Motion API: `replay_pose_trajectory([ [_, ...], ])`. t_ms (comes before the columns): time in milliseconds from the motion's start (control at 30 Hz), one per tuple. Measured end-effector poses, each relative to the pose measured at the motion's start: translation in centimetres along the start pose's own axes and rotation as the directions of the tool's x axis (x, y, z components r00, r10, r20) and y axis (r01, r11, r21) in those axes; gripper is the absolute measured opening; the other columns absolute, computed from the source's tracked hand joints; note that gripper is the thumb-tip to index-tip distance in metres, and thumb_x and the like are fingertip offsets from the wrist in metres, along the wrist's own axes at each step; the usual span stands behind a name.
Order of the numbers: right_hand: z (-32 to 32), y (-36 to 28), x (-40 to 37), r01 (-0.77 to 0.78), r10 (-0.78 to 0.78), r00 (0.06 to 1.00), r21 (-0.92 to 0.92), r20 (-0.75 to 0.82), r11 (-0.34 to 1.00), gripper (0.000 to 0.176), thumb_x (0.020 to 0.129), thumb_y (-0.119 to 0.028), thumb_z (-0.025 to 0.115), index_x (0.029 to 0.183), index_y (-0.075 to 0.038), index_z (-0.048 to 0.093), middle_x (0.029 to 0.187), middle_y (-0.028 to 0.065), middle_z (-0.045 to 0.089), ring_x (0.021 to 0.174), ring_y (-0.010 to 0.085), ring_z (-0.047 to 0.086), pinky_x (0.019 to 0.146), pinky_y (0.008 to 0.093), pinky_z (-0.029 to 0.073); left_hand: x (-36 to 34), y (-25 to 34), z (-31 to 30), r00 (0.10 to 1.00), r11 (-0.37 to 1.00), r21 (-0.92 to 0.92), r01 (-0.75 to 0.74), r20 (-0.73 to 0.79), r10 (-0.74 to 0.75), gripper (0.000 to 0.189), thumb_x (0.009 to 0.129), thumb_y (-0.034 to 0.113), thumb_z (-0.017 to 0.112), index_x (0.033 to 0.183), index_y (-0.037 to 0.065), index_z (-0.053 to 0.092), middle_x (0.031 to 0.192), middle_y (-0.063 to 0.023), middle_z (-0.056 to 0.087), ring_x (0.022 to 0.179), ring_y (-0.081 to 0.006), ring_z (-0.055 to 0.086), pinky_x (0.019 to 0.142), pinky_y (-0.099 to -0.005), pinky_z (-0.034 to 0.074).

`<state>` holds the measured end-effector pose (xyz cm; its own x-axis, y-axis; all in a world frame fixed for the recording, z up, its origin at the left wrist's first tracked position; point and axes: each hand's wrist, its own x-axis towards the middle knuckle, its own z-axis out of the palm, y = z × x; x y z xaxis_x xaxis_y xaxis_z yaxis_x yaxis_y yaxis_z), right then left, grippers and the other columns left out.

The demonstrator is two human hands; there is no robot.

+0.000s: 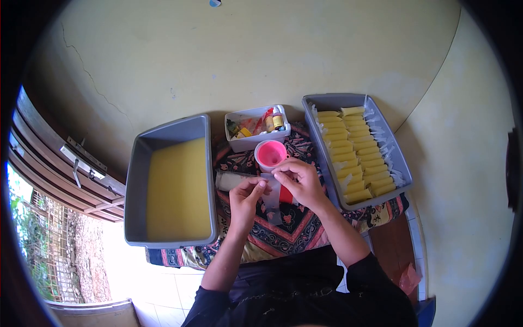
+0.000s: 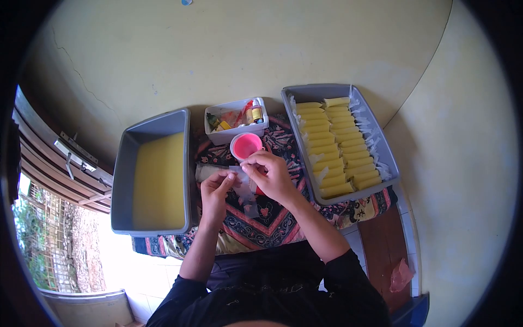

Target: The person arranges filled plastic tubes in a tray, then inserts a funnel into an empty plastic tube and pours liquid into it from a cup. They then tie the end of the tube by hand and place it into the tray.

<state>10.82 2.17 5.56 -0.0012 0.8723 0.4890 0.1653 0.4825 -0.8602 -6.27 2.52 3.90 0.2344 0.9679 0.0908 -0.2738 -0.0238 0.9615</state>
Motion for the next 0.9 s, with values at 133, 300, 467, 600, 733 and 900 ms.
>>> replay_pose_trajectory([
  [133,-0.1,-0.5,0.0,-0.017,0.017,1.0,-0.03,0.004,0.999,0.01,0.087,-0.004,0.064,0.092,0.005,0.065,0.087,0.008,0.065,0.075,0.0106,0.063,0.063,0.0237,0.05,0.1,0.7,0.7,0.999,0.999,-0.023,-0.039,-0.01,0.039,0.017,0.092,0.009,0.06,0.1,-0.004,0.065,0.085,-0.0072,0.068,0.079,-0.0114,0.062,0.075,-0.0247,0.048],
  [300,-0.1,-1.2,0.2,-0.116,0.116,0.992,-0.002,0.057,0.993,0.012,0.089,-0.005,0.063,0.093,0.006,0.063,0.086,0.0082,0.065,0.077,0.0082,0.062,0.065,0.0235,0.05,0.3,1.2,0.6,0.999,0.999,0.033,-0.04,-0.007,0.04,0.018,0.091,0.008,0.062,0.102,-0.005,0.066,0.088,-0.0073,0.068,0.082,-0.0118,0.062,0.076,-0.0247,0.049],
  [467,0.0,-0.4,0.9,-0.042,0.037,0.999,-0.171,-0.033,0.984,0.011,0.088,-0.003,0.061,0.098,0.002,0.064,0.094,0.0104,0.064,0.076,0.0163,0.064,0.068,0.0265,0.051,0.1,1.8,0.5,0.993,0.997,0.077,0.002,-0.116,0.007,0.015,0.088,0.011,0.065,0.095,-0.002,0.068,0.086,-0.0052,0.067,0.081,-0.0099,0.061,0.075,-0.0227,0.046],
  [600,-0.6,1.9,1.4,0.191,-0.226,0.973,-0.67,0.035,0.718,0.02,0.083,0.002,0.06,0.102,-0.003,0.065,0.108,0.0133,0.062,0.088,0.03,0.066,0.077,0.035,0.053,0.4,1.0,-0.3,0.991,0.998,0.018,-0.053,-0.118,0.055,0.013,0.086,0.009,0.067,0.095,-0.002,0.068,0.086,-0.0049,0.067,0.081,-0.0099,0.061,0.076,-0.0236,0.047],
  [733,-0.5,3.4,1.1,0.109,-0.071,0.994,-0.667,0.084,0.737,0.021,0.08,0.003,0.06,0.101,-0.002,0.065,0.11,0.0143,0.063,0.1,0.0349,0.062,0.084,0.0405,0.051,0.2,1.1,-0.4,0.994,0.999,-0.018,-0.031,-0.101,0.029,0.011,0.084,0.006,0.069,0.092,-0.002,0.067,0.084,-0.0044,0.066,0.08,-0.0102,0.061,0.077,-0.0245,0.047],
  [900,-0.5,4.2,1.4,0.096,-0.069,0.995,-0.624,0.068,0.776,0.011,0.082,-0.001,0.059,0.091,-0.002,0.065,0.104,0.013,0.065,0.089,0.034,0.063,0.077,0.0409,0.051,0.1,0.9,-0.5,0.995,0.999,-0.031,-0.033,-0.099,0.03,0.009,0.083,0.004,0.069,0.091,-0.001,0.066,0.083,-0.004,0.065,0.079,-0.0106,0.06,0.078,-0.0249,0.047],
])
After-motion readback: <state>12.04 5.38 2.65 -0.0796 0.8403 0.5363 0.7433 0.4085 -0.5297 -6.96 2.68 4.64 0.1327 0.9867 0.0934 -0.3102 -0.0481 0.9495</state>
